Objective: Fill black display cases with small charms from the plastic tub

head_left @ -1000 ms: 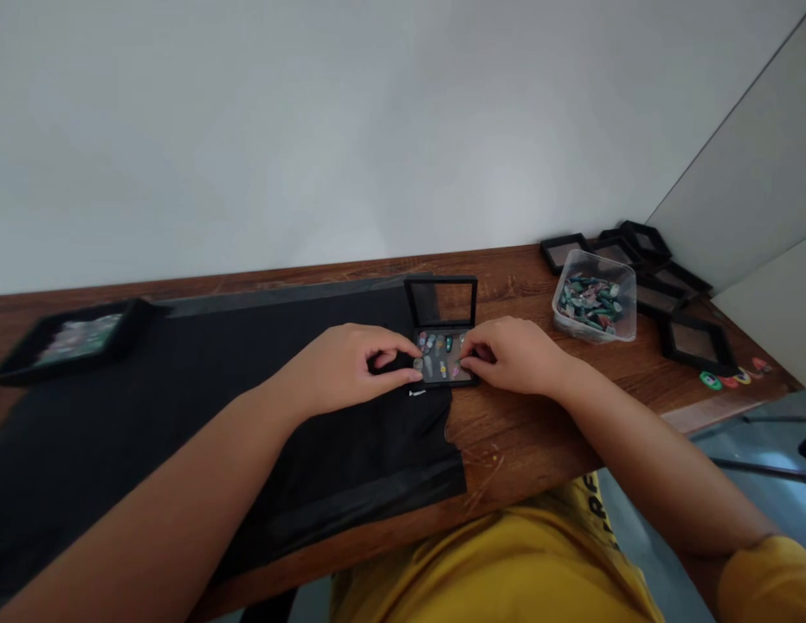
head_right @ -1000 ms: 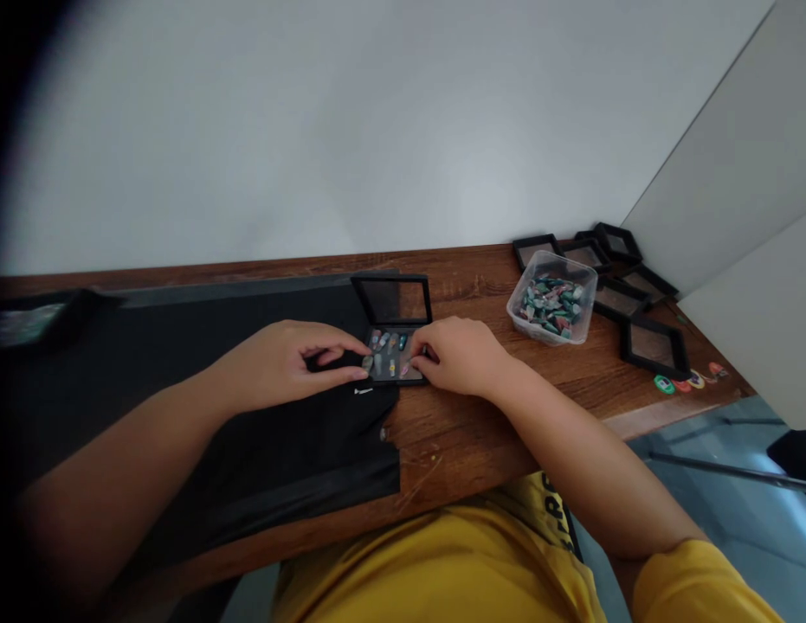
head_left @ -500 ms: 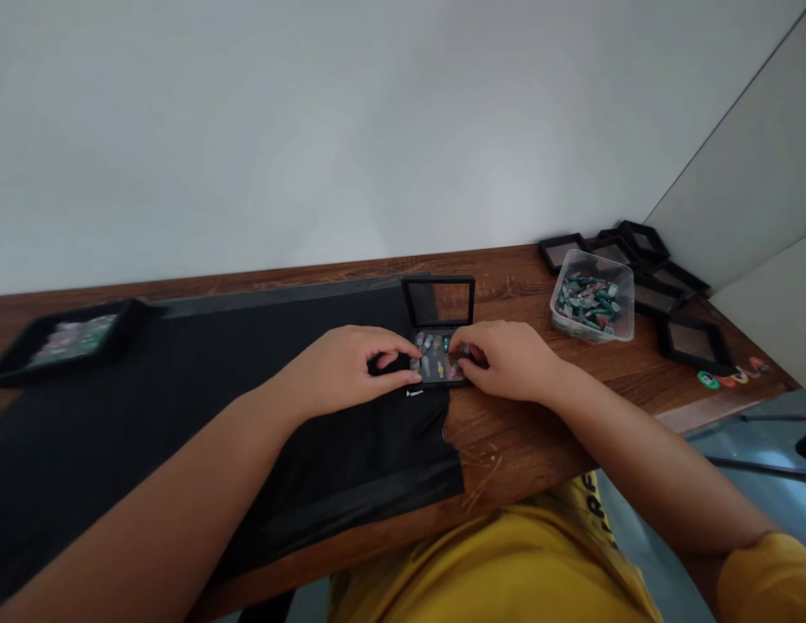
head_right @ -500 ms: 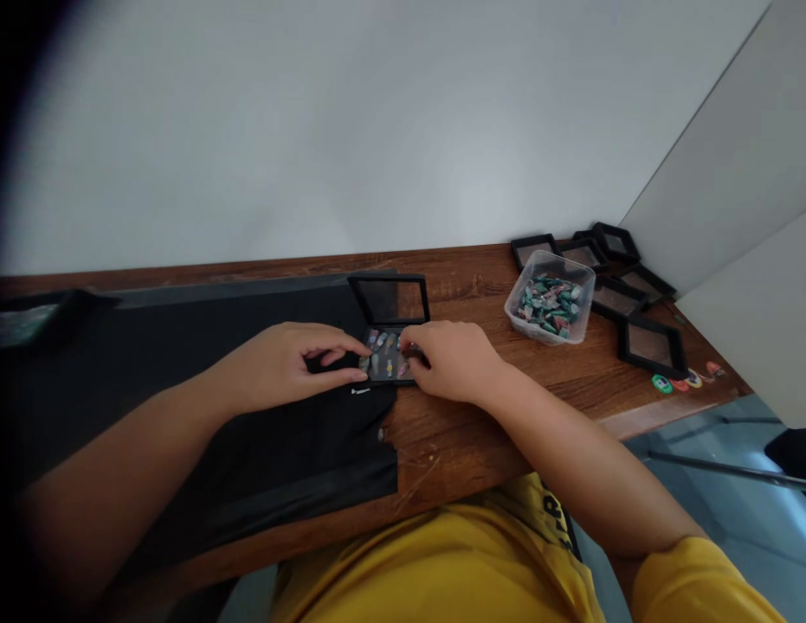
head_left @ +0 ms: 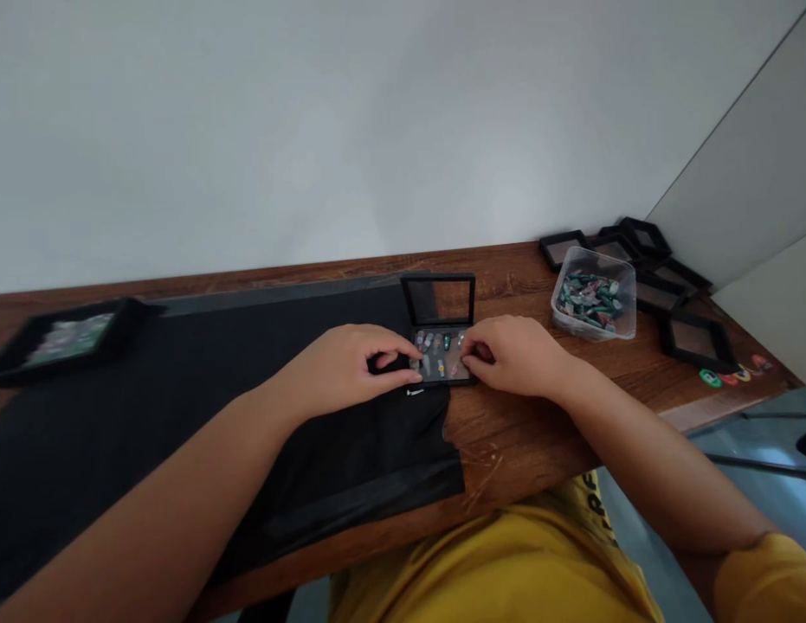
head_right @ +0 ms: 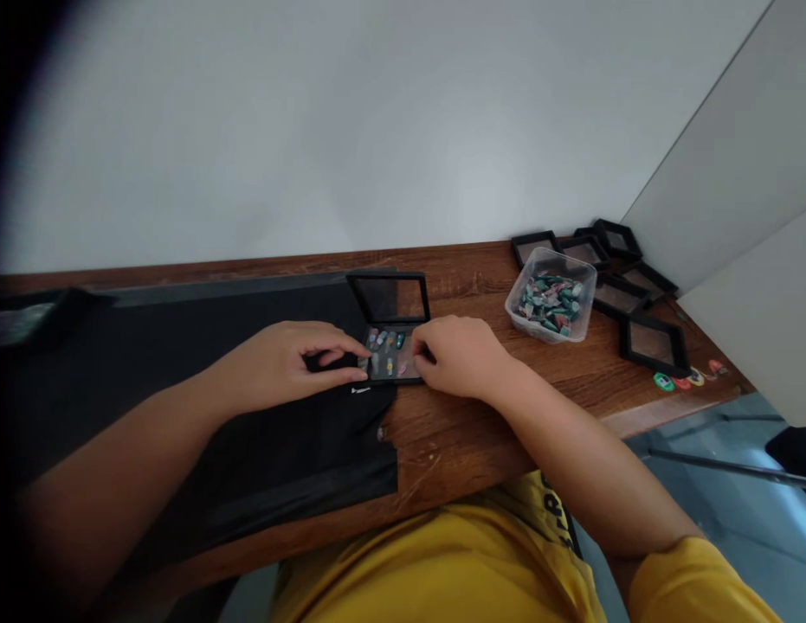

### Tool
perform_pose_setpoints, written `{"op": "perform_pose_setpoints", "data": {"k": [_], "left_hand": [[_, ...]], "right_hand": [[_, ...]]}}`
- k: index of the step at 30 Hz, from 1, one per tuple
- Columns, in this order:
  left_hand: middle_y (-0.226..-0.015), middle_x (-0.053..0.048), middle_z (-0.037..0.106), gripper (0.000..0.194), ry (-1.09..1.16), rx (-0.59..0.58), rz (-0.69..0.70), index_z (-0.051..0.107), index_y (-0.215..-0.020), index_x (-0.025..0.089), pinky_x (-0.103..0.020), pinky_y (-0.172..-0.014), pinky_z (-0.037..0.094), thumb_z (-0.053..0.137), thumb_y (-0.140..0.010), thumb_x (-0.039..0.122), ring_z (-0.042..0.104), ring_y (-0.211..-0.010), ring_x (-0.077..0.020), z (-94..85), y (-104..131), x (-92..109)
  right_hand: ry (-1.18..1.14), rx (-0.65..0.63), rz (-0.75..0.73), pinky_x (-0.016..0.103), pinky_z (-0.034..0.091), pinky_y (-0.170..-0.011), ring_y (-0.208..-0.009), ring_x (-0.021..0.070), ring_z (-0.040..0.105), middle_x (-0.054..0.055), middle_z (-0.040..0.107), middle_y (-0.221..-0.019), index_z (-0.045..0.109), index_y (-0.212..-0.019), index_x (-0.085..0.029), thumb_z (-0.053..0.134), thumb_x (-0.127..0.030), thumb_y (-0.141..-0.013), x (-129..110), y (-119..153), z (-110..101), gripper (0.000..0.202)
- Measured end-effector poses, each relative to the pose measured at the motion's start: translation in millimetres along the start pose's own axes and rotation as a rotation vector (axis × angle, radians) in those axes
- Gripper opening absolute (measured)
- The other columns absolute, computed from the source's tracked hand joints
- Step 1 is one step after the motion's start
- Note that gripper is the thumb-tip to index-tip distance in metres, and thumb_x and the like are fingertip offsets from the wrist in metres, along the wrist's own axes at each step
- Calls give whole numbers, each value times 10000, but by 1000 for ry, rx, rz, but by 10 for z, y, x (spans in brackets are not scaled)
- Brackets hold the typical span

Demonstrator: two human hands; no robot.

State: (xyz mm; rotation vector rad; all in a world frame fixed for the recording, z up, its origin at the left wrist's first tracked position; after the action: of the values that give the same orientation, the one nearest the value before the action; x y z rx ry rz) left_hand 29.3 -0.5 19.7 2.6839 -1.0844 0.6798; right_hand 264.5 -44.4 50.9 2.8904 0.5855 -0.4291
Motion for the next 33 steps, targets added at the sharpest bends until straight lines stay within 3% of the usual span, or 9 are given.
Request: {"op": "perform_pose_setpoints", "data": {"k": [4, 12, 19, 27, 33], "left_hand": [[-713, 19, 639, 388, 7, -1, -7, 811, -1039, 264, -284, -702, 440, 663, -882, 587, 611, -670, -154, 5, 4, -10], [-702, 18, 615, 408, -10, 35, 9, 810, -1030, 261, -281, -702, 438, 650, -888, 608, 594, -681, -154, -20, 17, 4], [-714, 16, 625, 420, -16, 31, 8, 805, -1041, 272, -285, -710, 444, 636, -894, 627, 602, -690, -159, -5, 23, -8], [-706, 16, 624, 438, -19, 47, -2, 809, -1039, 273, -285, -698, 433, 624, -893, 642, 606, -687, -160, -5, 19, -26], [-714, 14, 640, 484, -24, 41, -10, 807, -1056, 274, -287, -701, 438, 600, -891, 679, 608, -686, -161, 12, 16, -37]], "right_hand": [[-27, -4, -22, 304, 363, -702, -827, 201, 647, 36, 765, -916, 800, -993, -214, 671, -220, -924, 32, 1, -4, 146], [-121, -18, -216, 358, 476, -941, -1011, 227, 673, 76, 775, -1065, 828, -1026, -206, 636, -66, -932, 94, -8, 42, 256], [-131, 1, -247, 370, 481, -949, -995, 226, 675, 71, 787, -1036, 821, -978, -187, 626, -30, -902, 88, -14, 48, 262], [-182, 15, -237, 335, 471, -885, -958, 216, 687, 61, 790, -1035, 809, -985, -192, 726, -92, -860, 72, -1, 27, 180], [-201, 62, -206, 330, 456, -880, -974, 218, 672, 55, 777, -1047, 743, -1196, -197, 754, -91, -847, 96, -1, 46, 365]]}}
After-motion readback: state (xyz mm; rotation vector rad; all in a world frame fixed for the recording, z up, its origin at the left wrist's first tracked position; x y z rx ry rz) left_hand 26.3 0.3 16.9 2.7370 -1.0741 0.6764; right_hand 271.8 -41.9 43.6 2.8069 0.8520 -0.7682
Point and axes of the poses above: each hand's wrist, its own y-axis away from the middle knuckle, its own z-axis out of the palm, x = y × z, the point moved 2 cm from there along -y, towards the middle knuckle
